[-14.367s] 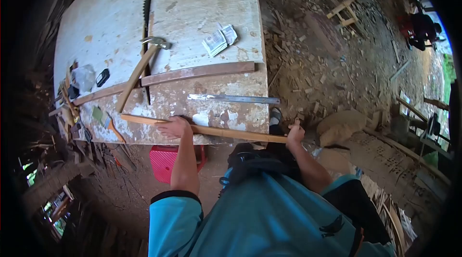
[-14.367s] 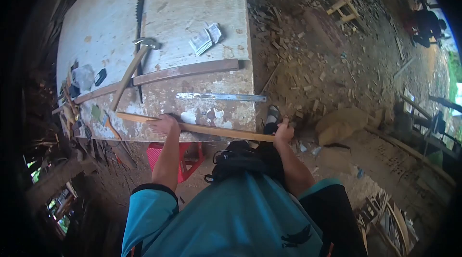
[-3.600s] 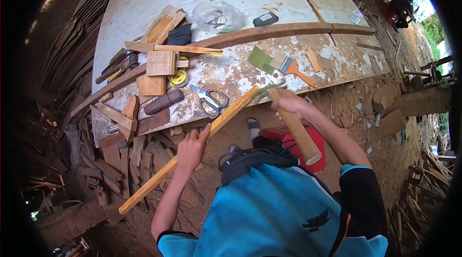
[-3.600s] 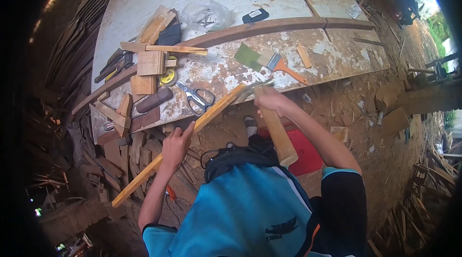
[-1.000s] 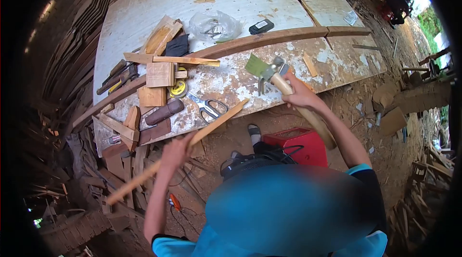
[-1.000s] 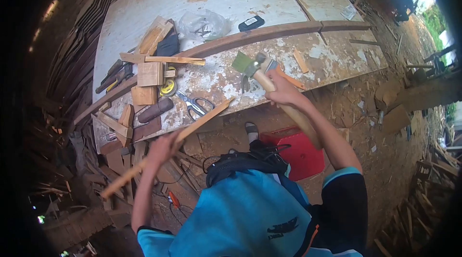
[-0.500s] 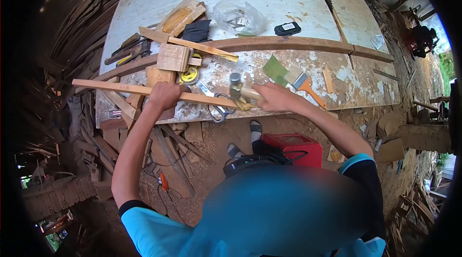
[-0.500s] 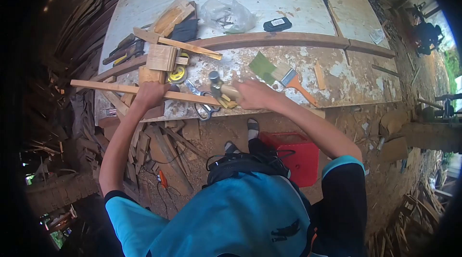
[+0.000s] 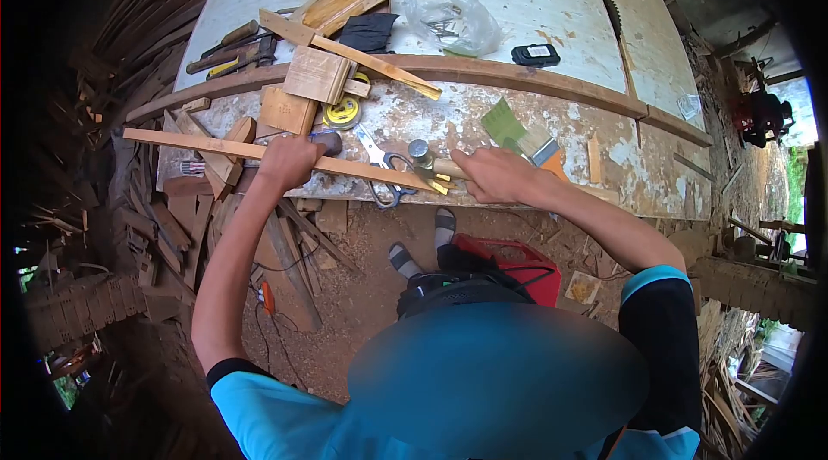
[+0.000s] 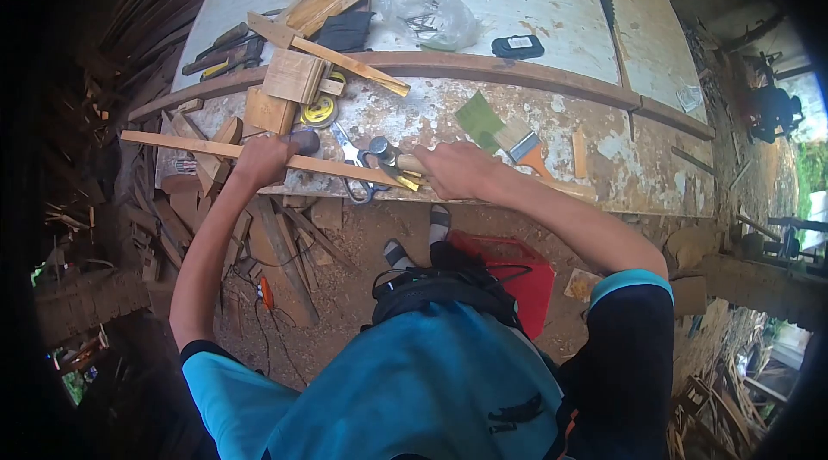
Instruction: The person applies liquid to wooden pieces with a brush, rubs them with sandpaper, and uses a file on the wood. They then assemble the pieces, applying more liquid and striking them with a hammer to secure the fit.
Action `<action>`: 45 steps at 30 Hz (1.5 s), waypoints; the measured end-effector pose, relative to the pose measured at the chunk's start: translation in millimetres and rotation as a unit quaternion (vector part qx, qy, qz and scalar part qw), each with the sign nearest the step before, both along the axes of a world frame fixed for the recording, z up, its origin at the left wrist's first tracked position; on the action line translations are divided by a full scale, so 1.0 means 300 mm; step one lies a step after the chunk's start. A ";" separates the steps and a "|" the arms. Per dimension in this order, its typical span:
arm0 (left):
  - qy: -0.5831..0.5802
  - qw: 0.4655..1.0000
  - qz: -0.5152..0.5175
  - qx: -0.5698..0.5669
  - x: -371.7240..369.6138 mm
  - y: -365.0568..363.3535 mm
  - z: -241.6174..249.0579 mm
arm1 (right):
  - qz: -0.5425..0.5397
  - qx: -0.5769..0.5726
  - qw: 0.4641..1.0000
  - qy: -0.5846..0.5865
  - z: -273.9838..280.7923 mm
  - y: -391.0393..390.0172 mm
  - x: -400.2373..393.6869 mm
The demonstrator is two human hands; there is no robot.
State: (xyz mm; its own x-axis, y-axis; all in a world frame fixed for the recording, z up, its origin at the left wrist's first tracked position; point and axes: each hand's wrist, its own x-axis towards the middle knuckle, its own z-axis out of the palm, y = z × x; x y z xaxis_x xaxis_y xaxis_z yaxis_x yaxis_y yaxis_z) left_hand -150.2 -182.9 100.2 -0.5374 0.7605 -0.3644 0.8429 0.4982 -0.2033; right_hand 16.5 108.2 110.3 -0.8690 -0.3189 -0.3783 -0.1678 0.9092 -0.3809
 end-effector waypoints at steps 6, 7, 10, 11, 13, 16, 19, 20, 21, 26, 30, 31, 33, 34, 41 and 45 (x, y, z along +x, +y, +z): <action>0.000 1.000 0.006 0.011 0.002 -0.007 -0.014 | 0.045 0.045 0.998 -0.010 -0.019 0.040 -0.017; 0.000 1.000 0.006 0.013 0.005 -0.011 -0.019 | 0.048 0.043 0.998 -0.006 -0.021 0.040 -0.016; 0.007 1.000 0.012 0.022 0.011 -0.026 -0.044 | 0.052 0.041 0.998 0.002 -0.017 0.031 -0.009; 0.013 1.000 0.010 0.024 0.009 -0.030 -0.054 | 0.054 0.044 0.998 -0.001 -0.004 0.028 -0.008; 0.007 1.000 0.018 0.010 0.006 -0.031 -0.067 | 0.054 0.045 0.998 -0.003 0.010 0.022 -0.002; 0.007 1.000 0.024 0.009 0.006 -0.036 -0.078 | 0.050 0.044 0.998 -0.006 0.006 0.004 0.006; 0.000 1.000 0.025 0.006 0.000 -0.030 -0.075 | 0.054 0.057 0.997 -0.012 0.002 -0.008 -0.004; -0.005 1.000 0.024 0.003 -0.001 -0.027 -0.072 | 0.058 0.060 0.996 -0.012 0.008 -0.014 -0.007; -0.006 1.000 0.025 0.004 -0.002 -0.024 -0.070 | 0.062 0.062 0.996 -0.012 0.013 -0.013 -0.006; -0.014 1.000 0.020 -0.002 -0.011 -0.012 -0.058 | 0.057 0.046 0.997 -0.023 0.023 0.022 -0.010; 0.000 1.000 0.005 -0.001 -0.022 -0.006 -0.052 | 0.072 0.066 0.995 -0.036 0.031 0.012 -0.005; 0.002 1.000 0.004 0.001 -0.020 -0.006 -0.050 | 0.077 0.064 0.995 -0.025 0.023 0.017 -0.005; 0.005 1.000 -0.001 0.005 -0.009 -0.014 -0.048 | 0.083 0.060 0.995 -0.005 -0.006 0.023 -0.001; 0.004 1.000 -0.003 0.007 -0.009 -0.015 -0.047 | 0.079 0.061 0.995 -0.007 -0.009 0.024 -0.001; -0.001 1.000 -0.011 0.026 -0.015 -0.044 -0.096 | 0.055 0.052 0.997 -0.019 0.015 -0.015 -0.010; 0.005 1.000 0.006 0.021 -0.001 -0.046 -0.090 | 0.054 0.071 0.995 -0.040 0.030 -0.039 -0.031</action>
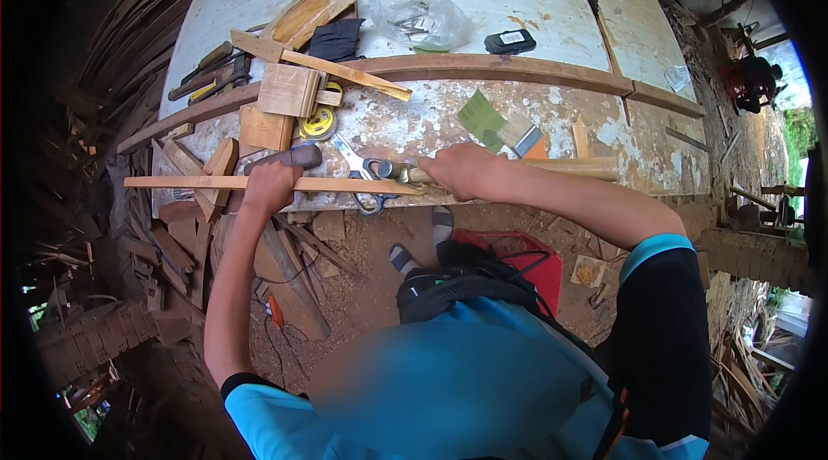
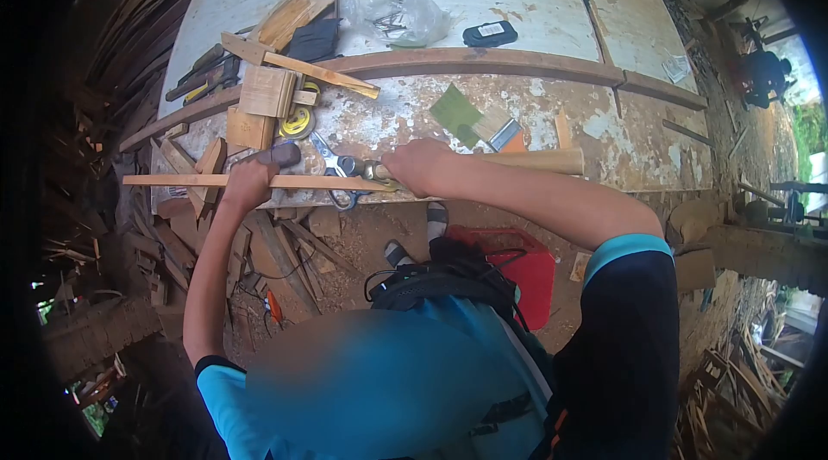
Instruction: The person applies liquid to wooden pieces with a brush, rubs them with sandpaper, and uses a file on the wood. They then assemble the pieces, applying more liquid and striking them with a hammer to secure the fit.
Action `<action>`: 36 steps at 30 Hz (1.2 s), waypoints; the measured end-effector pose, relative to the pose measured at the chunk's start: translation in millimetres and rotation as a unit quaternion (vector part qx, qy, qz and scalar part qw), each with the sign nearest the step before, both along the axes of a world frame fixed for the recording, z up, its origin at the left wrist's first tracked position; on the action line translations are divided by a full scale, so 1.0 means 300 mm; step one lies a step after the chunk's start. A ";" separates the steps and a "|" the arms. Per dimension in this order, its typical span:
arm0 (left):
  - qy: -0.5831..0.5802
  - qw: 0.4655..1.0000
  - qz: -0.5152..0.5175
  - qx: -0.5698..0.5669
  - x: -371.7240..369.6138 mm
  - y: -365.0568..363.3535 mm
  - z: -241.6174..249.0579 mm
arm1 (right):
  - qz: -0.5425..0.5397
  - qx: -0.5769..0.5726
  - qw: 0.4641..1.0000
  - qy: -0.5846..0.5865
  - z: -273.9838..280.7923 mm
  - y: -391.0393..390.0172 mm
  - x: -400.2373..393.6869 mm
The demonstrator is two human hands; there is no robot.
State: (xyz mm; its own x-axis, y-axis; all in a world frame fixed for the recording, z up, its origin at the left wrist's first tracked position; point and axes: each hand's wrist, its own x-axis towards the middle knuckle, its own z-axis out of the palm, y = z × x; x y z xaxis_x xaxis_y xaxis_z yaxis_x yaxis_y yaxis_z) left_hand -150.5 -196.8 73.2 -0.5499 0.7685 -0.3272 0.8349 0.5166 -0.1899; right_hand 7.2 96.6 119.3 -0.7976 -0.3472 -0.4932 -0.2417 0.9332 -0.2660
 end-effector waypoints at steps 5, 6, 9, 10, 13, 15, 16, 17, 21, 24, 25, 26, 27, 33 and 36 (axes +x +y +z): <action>-0.002 1.000 0.008 -0.003 0.015 0.003 0.029 | 0.024 0.012 1.000 0.005 0.006 0.001 -0.008; -0.002 1.000 0.012 -0.003 0.011 0.003 0.021 | 0.017 0.003 1.000 0.017 0.009 0.014 0.005; -0.009 1.000 0.018 -0.001 0.004 0.003 0.001 | 0.007 -0.021 0.999 0.027 -0.018 0.047 0.035; -0.011 1.000 0.019 -0.002 0.002 0.002 -0.007 | 0.007 -0.022 0.999 0.023 -0.020 0.047 0.043; -0.015 1.000 0.002 -0.016 -0.016 0.014 -0.001 | 0.003 -0.041 0.999 0.031 -0.002 0.030 0.038; -0.015 1.000 -0.016 -0.016 -0.020 0.023 0.012 | 0.008 -0.077 0.995 0.058 -0.003 0.002 0.021; -0.018 0.999 -0.017 -0.021 -0.027 0.022 0.010 | 0.007 -0.113 0.989 0.093 -0.013 -0.006 0.009; -0.016 1.000 -0.021 -0.016 -0.024 0.025 0.011 | 0.000 -0.110 0.990 0.085 -0.013 -0.010 -0.007; -0.005 1.000 -0.017 -0.005 -0.010 0.012 0.027 | -0.018 -0.109 0.992 0.068 0.001 -0.017 -0.058; -0.003 1.000 -0.012 -0.003 -0.003 0.002 0.022 | -0.004 -0.101 0.992 0.080 -0.003 -0.020 -0.069; -0.004 1.000 -0.013 -0.003 0.000 -0.002 0.018 | 0.004 -0.097 0.991 0.087 -0.008 -0.023 -0.066; -0.009 1.000 -0.007 0.001 0.002 -0.002 0.030 | 0.004 -0.090 0.992 0.093 -0.014 -0.026 -0.059; -0.001 1.000 0.004 0.015 0.001 -0.014 0.055 | 0.002 -0.083 0.991 0.101 -0.019 -0.030 -0.045; 0.106 0.947 0.139 0.269 -0.060 -0.262 0.383 | 0.045 0.049 0.997 0.028 0.026 0.130 0.071; 0.136 0.971 0.148 0.133 0.004 -0.310 0.410 | -0.059 0.017 0.997 0.046 0.085 0.183 0.114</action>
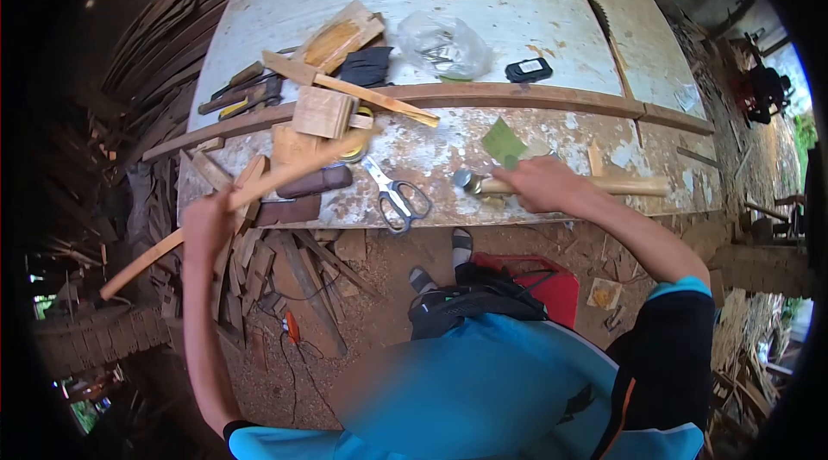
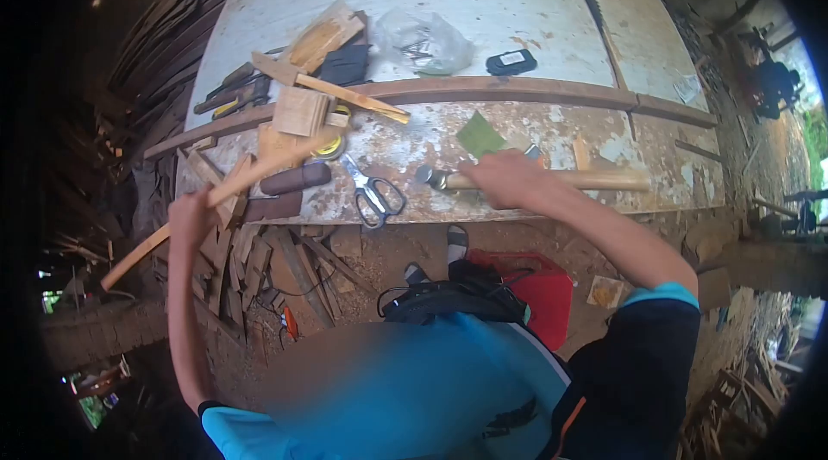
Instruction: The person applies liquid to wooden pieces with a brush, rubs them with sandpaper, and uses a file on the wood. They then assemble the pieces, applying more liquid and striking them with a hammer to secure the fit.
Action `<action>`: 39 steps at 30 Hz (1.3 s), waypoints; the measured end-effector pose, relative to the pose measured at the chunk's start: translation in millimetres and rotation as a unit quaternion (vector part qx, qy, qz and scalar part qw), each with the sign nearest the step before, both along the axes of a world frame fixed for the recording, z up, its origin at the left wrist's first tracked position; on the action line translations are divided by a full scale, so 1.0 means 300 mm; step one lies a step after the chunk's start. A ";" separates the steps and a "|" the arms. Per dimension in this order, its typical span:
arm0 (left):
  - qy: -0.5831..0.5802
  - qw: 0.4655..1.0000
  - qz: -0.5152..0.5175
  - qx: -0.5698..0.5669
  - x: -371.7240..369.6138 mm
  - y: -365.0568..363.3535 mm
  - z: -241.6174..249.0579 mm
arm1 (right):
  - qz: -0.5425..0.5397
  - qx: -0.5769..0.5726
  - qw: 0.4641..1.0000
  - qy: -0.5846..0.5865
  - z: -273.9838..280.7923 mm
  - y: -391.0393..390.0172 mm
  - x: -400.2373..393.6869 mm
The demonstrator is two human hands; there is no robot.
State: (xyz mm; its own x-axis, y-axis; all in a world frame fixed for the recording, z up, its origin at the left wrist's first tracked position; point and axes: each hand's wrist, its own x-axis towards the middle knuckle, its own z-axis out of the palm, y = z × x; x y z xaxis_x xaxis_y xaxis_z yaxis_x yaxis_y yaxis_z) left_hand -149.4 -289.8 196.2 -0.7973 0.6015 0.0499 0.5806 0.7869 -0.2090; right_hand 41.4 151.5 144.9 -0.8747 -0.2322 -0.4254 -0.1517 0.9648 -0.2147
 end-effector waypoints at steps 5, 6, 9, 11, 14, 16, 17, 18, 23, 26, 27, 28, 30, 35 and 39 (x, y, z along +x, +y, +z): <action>-0.060 0.987 -0.117 -0.089 0.082 0.162 -0.164 | -0.098 -0.122 0.987 0.045 -0.038 -0.019 -0.015; -0.072 0.985 -0.130 -0.083 0.068 0.196 -0.194 | -0.113 -0.159 0.980 0.034 -0.058 -0.040 -0.030; -0.106 0.976 -0.152 -0.117 0.038 0.278 -0.234 | -0.115 -0.188 0.975 0.010 -0.092 -0.110 -0.075; -0.100 0.974 -0.166 -0.113 0.000 0.287 -0.277 | -0.085 -0.152 0.985 -0.002 -0.044 -0.169 -0.107; -0.115 0.972 -0.169 -0.115 -0.017 0.290 -0.338 | -0.021 -0.132 0.991 -0.020 -0.036 -0.236 -0.164; -0.129 0.972 -0.161 -0.115 -0.023 0.277 -0.389 | 0.022 -0.119 0.992 -0.015 -0.029 -0.280 -0.194; -0.135 0.972 -0.155 -0.112 -0.020 0.265 -0.414 | 0.046 -0.112 0.993 -0.012 -0.028 -0.294 -0.208; -0.141 0.973 -0.148 -0.108 -0.014 0.253 -0.438 | 0.080 -0.092 0.993 -0.004 -0.059 -0.297 -0.228; -0.166 0.976 -0.130 -0.056 0.045 0.186 -0.531 | 0.118 -0.045 0.991 -0.052 -0.073 -0.265 -0.239; -0.155 0.979 -0.117 -0.058 0.062 0.199 -0.514 | 0.125 -0.038 0.990 -0.048 -0.100 -0.230 -0.230; -0.162 0.979 -0.113 -0.056 0.057 0.199 -0.514 | 0.124 -0.038 0.991 -0.037 -0.098 -0.226 -0.238; -0.168 0.978 -0.111 -0.055 0.054 0.200 -0.516 | 0.132 -0.021 0.990 -0.049 -0.091 -0.230 -0.254; -0.182 0.977 -0.100 -0.059 0.055 0.204 -0.509 | 0.140 0.004 0.987 -0.074 -0.077 -0.249 -0.270; -0.168 0.978 -0.113 -0.055 0.048 0.200 -0.523 | 0.116 -0.031 0.991 -0.059 -0.087 -0.264 -0.257; -0.168 0.976 -0.120 -0.063 0.042 0.206 -0.512 | 0.118 -0.054 0.991 -0.042 -0.075 -0.276 -0.266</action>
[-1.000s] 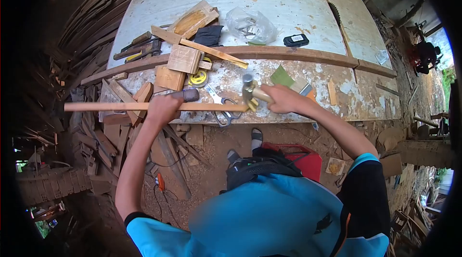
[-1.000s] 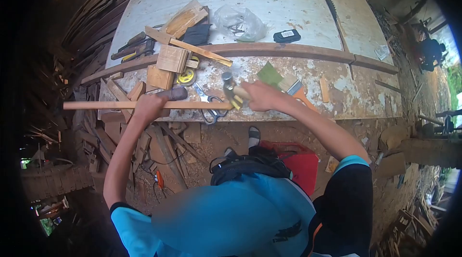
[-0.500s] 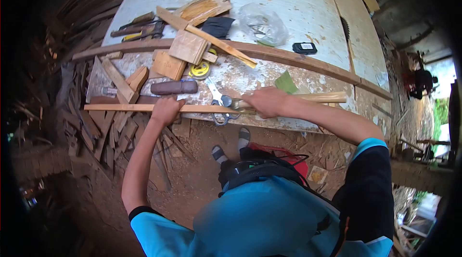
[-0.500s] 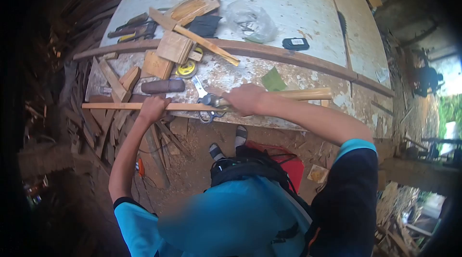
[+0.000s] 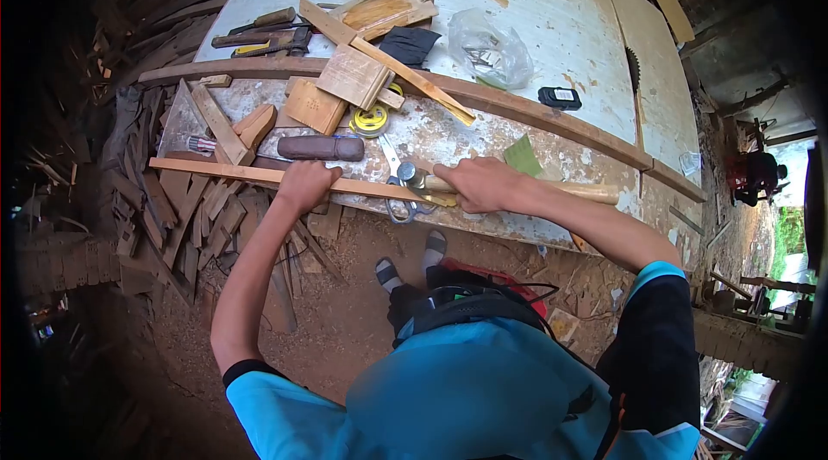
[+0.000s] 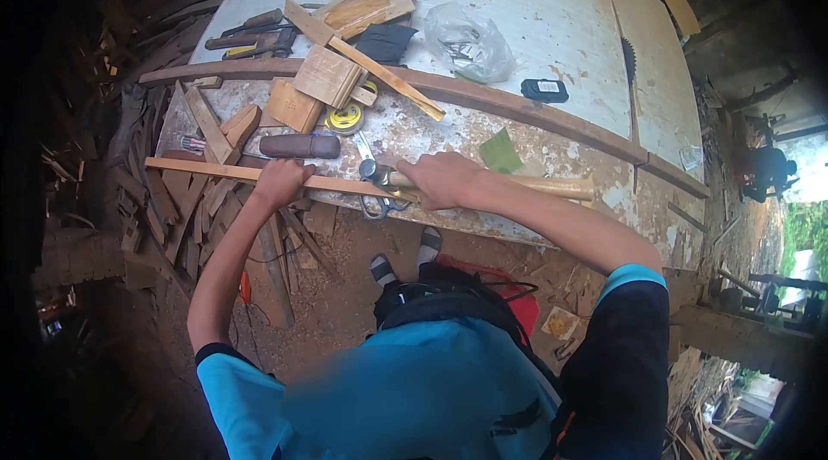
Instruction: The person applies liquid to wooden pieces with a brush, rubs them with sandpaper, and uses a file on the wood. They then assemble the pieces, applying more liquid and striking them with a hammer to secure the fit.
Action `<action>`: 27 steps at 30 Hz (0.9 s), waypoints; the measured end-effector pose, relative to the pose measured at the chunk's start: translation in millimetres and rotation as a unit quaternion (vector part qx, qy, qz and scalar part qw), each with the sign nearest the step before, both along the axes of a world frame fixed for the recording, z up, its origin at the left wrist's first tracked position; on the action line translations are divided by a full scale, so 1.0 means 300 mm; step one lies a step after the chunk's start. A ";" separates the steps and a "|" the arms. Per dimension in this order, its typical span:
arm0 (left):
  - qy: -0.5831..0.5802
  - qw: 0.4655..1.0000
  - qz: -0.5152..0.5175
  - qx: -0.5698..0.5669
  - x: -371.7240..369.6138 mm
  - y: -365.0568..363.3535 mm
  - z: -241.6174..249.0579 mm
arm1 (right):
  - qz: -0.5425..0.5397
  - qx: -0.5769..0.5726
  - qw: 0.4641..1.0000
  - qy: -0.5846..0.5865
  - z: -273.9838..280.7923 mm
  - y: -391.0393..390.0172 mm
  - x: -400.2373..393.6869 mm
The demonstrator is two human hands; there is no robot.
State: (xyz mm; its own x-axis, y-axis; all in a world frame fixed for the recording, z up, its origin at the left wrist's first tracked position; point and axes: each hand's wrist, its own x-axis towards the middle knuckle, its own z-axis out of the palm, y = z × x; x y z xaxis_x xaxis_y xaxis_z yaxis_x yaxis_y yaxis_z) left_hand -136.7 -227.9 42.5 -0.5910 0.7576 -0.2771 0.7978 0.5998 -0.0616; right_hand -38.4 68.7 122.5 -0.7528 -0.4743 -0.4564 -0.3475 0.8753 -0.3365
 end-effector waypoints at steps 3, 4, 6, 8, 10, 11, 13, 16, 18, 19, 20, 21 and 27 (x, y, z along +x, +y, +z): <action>0.004 1.000 0.008 -0.008 0.009 0.002 0.003 | 0.013 -0.021 0.999 0.029 -0.036 0.024 0.017; 0.007 1.000 0.008 -0.008 0.015 0.004 0.002 | -0.005 -0.015 1.000 0.026 -0.035 0.043 0.030; 0.013 1.000 0.012 -0.009 0.029 -0.002 0.000 | -0.038 -0.003 0.999 0.022 -0.028 0.081 0.068; 0.011 1.000 0.006 -0.004 0.025 0.004 -0.008 | -0.038 0.020 0.999 0.020 -0.039 0.087 0.089; 0.011 1.000 0.005 0.000 0.021 -0.001 -0.010 | -0.025 0.024 0.999 0.019 -0.042 0.086 0.077; 0.011 1.000 0.005 0.003 0.023 -0.002 -0.015 | -0.016 0.019 1.000 0.016 -0.040 0.087 0.064; 0.007 1.000 0.006 0.001 0.032 0.003 -0.020 | -0.013 0.014 1.000 0.016 -0.042 0.099 0.064; 0.005 1.000 0.014 -0.010 0.041 0.004 -0.007 | -0.031 0.011 0.999 0.018 -0.060 0.120 0.076; 0.005 1.000 0.013 -0.006 0.036 0.005 -0.008 | -0.052 0.011 0.999 0.009 -0.060 0.133 0.088; 0.009 1.000 0.011 -0.007 0.035 0.004 -0.008 | -0.043 0.016 0.999 0.001 -0.061 0.139 0.084; 0.012 1.000 0.008 -0.008 0.036 0.004 -0.009 | -0.036 0.020 0.999 -0.007 -0.067 0.146 0.083; 0.016 1.000 0.005 -0.010 0.035 0.005 -0.009 | -0.030 0.023 0.999 -0.014 -0.074 0.149 0.082; -0.034 0.997 0.057 -0.043 0.060 -0.024 -0.047 | -0.089 -0.020 0.996 0.015 -0.062 0.171 0.129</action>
